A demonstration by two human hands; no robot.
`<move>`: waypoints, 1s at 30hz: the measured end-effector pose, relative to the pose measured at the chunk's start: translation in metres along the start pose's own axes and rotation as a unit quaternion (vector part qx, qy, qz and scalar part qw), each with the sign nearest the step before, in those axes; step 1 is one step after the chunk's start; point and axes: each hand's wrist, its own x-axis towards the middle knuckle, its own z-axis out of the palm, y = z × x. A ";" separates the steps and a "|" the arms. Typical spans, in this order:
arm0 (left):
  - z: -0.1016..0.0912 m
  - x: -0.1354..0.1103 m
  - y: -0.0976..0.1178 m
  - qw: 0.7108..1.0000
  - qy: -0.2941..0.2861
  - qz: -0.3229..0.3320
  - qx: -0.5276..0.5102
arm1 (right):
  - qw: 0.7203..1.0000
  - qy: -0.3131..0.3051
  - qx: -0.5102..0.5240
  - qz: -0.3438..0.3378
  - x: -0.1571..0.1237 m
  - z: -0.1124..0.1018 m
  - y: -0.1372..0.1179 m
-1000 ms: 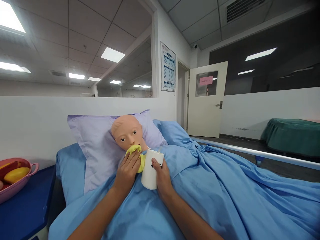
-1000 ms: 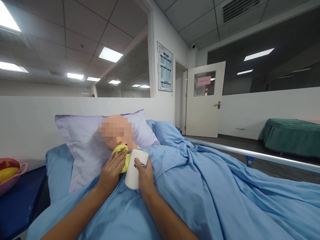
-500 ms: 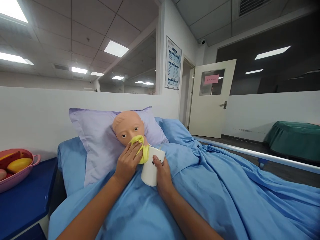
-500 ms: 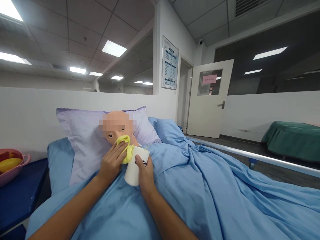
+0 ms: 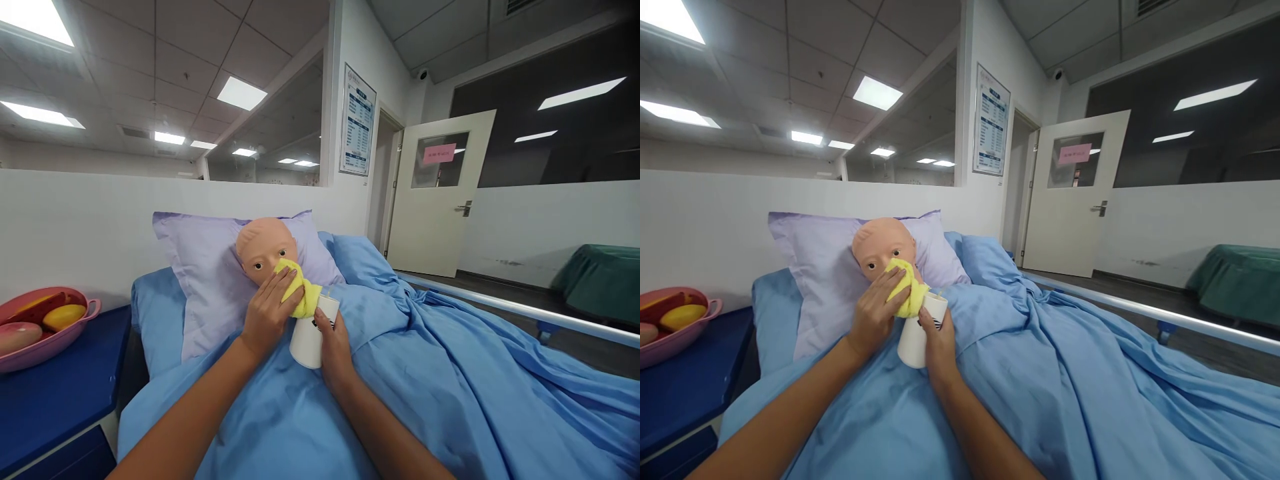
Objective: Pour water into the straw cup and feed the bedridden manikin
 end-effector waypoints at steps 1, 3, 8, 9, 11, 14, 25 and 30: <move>0.003 -0.002 -0.002 1.000 -0.005 -0.001 0.003 | 1.000 0.006 0.002 0.004 0.000 0.000 0.001; 0.008 -0.011 -0.003 1.000 -0.014 -0.004 0.012 | 1.000 0.014 0.004 0.011 0.001 -0.001 0.003; 0.013 -0.034 -0.001 1.000 -0.017 -0.007 0.021 | 1.000 0.020 -0.006 0.014 0.000 -0.002 0.003; 0.012 -0.036 0.000 1.000 -0.019 -0.009 0.019 | 1.000 0.021 -0.011 0.016 0.000 -0.001 0.003; 0.008 -0.040 0.001 0.999 -0.032 -0.017 0.008 | 0.999 0.022 -0.022 0.020 -0.001 -0.001 0.002; -0.004 -0.043 0.003 0.998 -0.038 -0.032 -0.029 | 0.999 0.011 -0.032 0.016 -0.002 0.000 0.000; -0.087 -0.059 0.071 0.747 0.122 -0.581 -0.298 | 0.979 -0.077 -0.173 -0.080 -0.012 0.000 -0.002; -0.121 -0.100 0.077 0.509 0.173 -0.745 -0.395 | 0.959 -0.084 -0.249 -0.107 -0.022 -0.003 0.002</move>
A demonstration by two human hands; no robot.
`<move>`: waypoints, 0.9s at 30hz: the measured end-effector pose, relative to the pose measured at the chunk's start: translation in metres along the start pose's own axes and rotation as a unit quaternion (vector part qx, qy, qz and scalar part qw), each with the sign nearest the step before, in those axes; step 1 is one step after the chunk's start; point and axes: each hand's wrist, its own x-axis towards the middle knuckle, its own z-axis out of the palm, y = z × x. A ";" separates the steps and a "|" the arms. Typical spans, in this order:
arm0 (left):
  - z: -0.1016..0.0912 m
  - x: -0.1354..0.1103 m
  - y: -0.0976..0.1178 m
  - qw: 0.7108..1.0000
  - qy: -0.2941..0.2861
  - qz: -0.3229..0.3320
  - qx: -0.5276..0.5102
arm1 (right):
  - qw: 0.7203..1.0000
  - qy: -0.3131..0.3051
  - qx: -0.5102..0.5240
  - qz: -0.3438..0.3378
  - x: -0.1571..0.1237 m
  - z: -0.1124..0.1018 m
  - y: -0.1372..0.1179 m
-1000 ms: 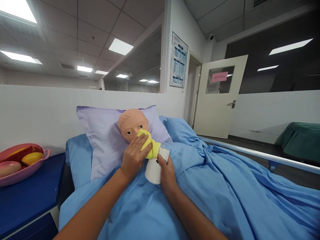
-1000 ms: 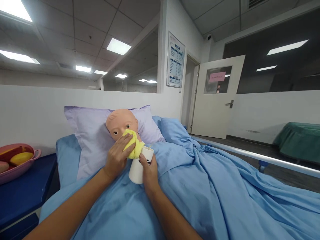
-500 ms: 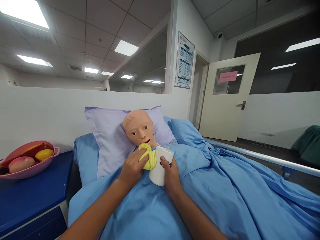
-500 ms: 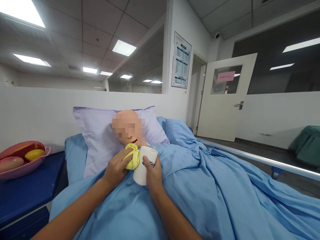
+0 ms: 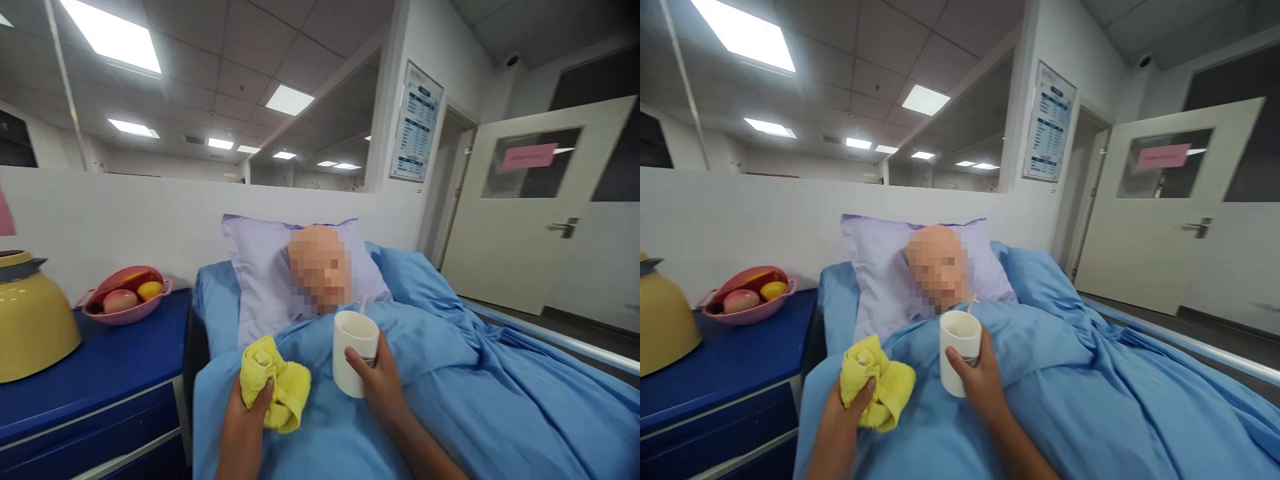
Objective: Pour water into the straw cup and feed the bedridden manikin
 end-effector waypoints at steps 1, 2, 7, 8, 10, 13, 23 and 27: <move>-0.013 0.003 0.002 0.999 0.016 -0.017 -0.026 | 1.000 -0.002 -0.014 0.006 -0.004 0.002 0.002; -0.026 0.007 0.006 0.998 0.032 -0.026 -0.050 | 1.000 -0.001 -0.020 0.019 -0.009 0.006 0.004; -0.097 0.033 0.044 0.991 0.084 -0.029 -0.103 | 0.993 0.002 0.014 0.117 -0.031 0.064 0.009; -0.113 0.038 0.052 0.990 0.088 -0.026 -0.106 | 0.991 -0.011 0.021 0.130 -0.034 0.083 0.007; -0.145 0.049 0.067 0.989 0.100 -0.016 -0.105 | 0.989 -0.034 0.027 0.141 -0.039 0.126 0.001; -0.201 0.072 0.083 0.990 0.121 -0.002 -0.073 | 0.985 -0.089 0.055 0.139 -0.044 0.198 -0.010; -0.383 0.186 0.090 0.918 0.161 0.083 0.352 | 0.968 -0.186 0.125 0.112 -0.083 0.443 -0.018; -0.407 0.223 0.085 0.893 0.165 0.100 0.406 | 0.973 -0.172 0.122 0.095 -0.089 0.495 -0.003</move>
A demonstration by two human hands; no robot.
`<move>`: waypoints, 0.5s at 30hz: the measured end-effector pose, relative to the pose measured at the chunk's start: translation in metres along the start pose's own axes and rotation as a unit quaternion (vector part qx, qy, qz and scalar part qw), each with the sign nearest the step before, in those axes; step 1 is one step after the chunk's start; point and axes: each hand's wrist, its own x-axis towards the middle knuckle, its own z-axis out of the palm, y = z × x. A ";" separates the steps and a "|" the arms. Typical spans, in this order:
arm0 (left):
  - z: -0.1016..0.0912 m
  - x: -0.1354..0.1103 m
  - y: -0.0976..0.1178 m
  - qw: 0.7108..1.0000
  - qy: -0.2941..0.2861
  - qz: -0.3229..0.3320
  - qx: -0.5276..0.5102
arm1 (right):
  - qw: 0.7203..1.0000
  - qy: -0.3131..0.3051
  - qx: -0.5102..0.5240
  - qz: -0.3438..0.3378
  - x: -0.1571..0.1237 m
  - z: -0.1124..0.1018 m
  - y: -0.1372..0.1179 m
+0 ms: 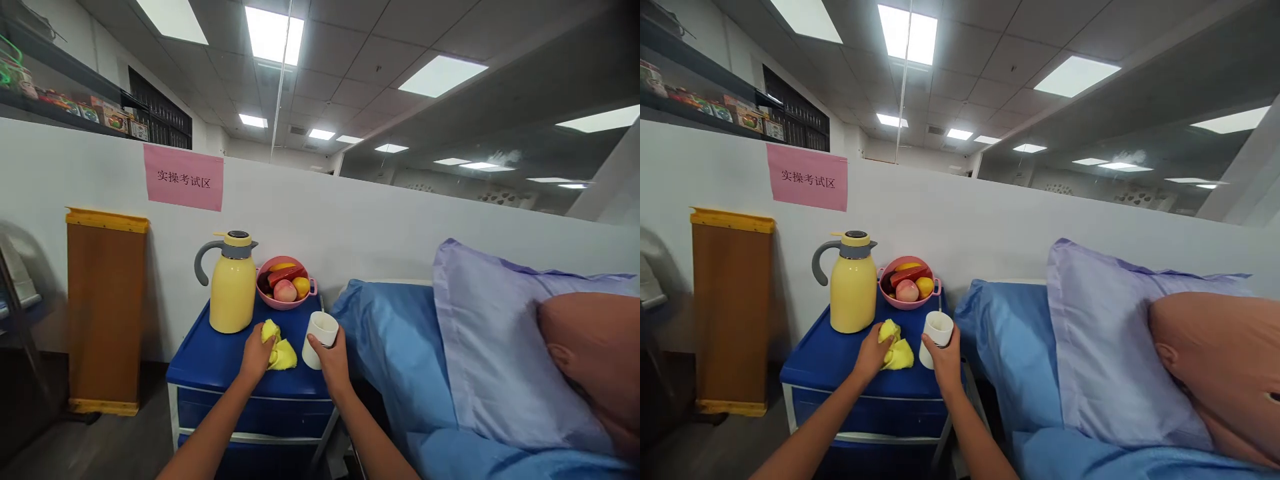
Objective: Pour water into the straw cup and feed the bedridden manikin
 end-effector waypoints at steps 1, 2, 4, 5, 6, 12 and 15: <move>0.002 0.007 -0.003 1.000 -0.002 0.015 0.007 | 1.000 0.009 -0.003 -0.003 0.004 0.005 0.006; 0.005 0.013 -0.006 0.999 -0.006 0.032 0.011 | 1.000 0.017 -0.006 -0.006 0.008 0.009 0.011; 0.009 0.023 -0.010 0.998 -0.020 0.065 0.014 | 1.000 0.023 -0.011 -0.013 0.015 0.013 0.021; 0.011 0.028 -0.012 0.997 -0.026 0.077 0.016 | 1.000 0.023 -0.012 -0.017 0.019 0.014 0.025; 0.012 0.032 -0.013 0.996 -0.030 0.086 0.018 | 0.999 0.021 -0.013 -0.022 0.022 0.015 0.029; 0.015 0.047 -0.020 0.993 -0.020 0.107 0.035 | 0.999 0.011 0.014 -0.027 0.035 0.016 0.042; 0.015 0.048 -0.021 0.993 -0.009 0.114 0.043 | 0.999 0.008 0.026 -0.031 0.035 0.016 0.039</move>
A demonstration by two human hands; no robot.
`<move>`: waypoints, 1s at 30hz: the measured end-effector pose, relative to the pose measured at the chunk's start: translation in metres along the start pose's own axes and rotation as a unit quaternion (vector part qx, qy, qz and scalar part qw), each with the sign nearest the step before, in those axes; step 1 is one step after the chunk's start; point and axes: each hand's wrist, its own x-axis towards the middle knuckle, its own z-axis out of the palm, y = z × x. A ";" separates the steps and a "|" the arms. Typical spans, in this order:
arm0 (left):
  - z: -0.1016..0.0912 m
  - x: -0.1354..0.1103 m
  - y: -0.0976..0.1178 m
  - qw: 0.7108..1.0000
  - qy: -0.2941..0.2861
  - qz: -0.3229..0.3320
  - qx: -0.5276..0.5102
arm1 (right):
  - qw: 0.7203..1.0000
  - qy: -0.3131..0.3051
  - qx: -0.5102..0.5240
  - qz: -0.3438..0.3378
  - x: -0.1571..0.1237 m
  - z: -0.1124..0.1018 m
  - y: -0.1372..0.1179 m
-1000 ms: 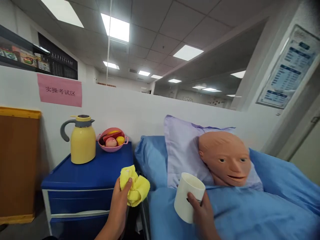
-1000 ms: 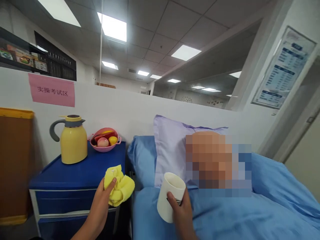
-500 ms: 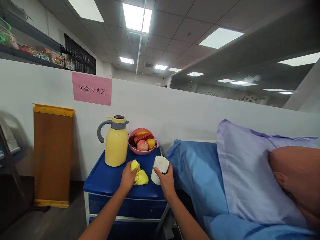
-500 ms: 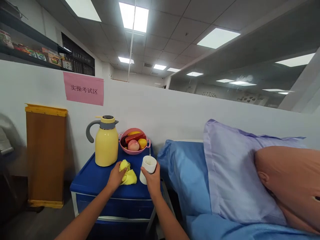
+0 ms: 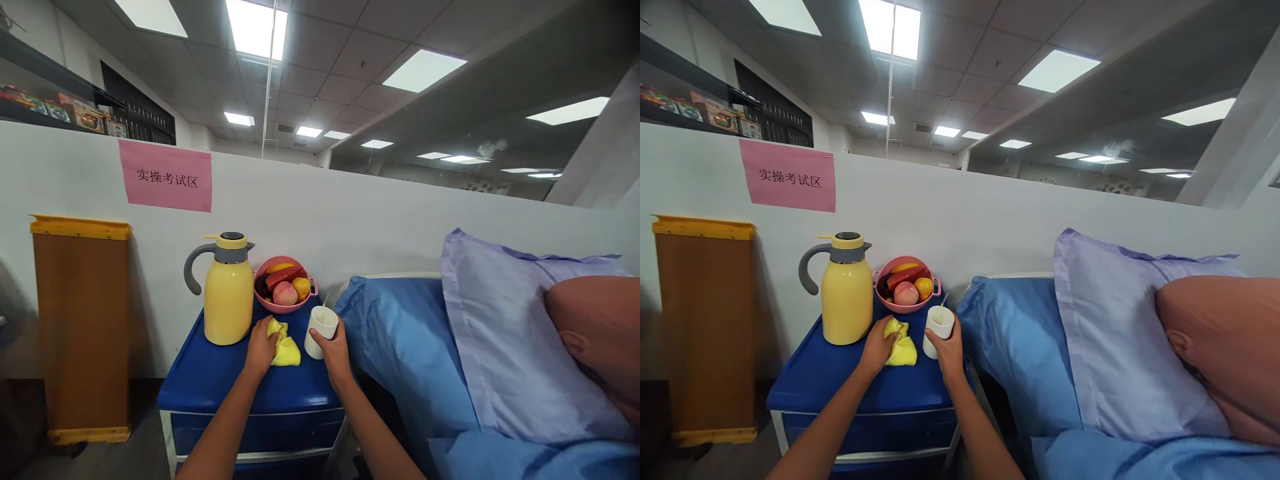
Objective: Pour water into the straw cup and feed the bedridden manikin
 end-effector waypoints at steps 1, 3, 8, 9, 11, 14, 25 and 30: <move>0.000 0.000 0.000 1.000 0.003 0.000 0.003 | 1.000 -0.001 0.004 0.002 0.000 0.000 -0.001; 0.000 0.000 0.000 1.000 0.009 0.000 0.008 | 1.000 0.000 0.011 0.008 0.000 0.000 -0.004; -0.001 0.000 0.003 1.000 0.010 0.000 0.016 | 1.000 -0.002 0.023 0.004 0.001 -0.003 -0.005; -0.002 0.000 0.003 1.000 0.010 -0.001 0.018 | 1.000 -0.001 0.027 0.003 0.002 -0.003 -0.005; -0.002 0.000 0.004 1.000 0.008 -0.003 0.021 | 0.999 0.005 0.032 0.001 0.002 -0.004 -0.005; -0.003 0.000 0.004 1.000 0.003 -0.002 0.023 | 0.999 0.009 0.034 0.006 0.003 -0.003 -0.006; -0.001 0.000 0.000 1.000 -0.005 0.001 0.031 | 1.000 -0.016 -0.007 0.010 0.000 -0.004 -0.004; -0.002 -0.002 0.003 1.000 -0.012 -0.012 0.013 | 0.998 -0.042 -0.030 0.020 0.003 -0.013 -0.003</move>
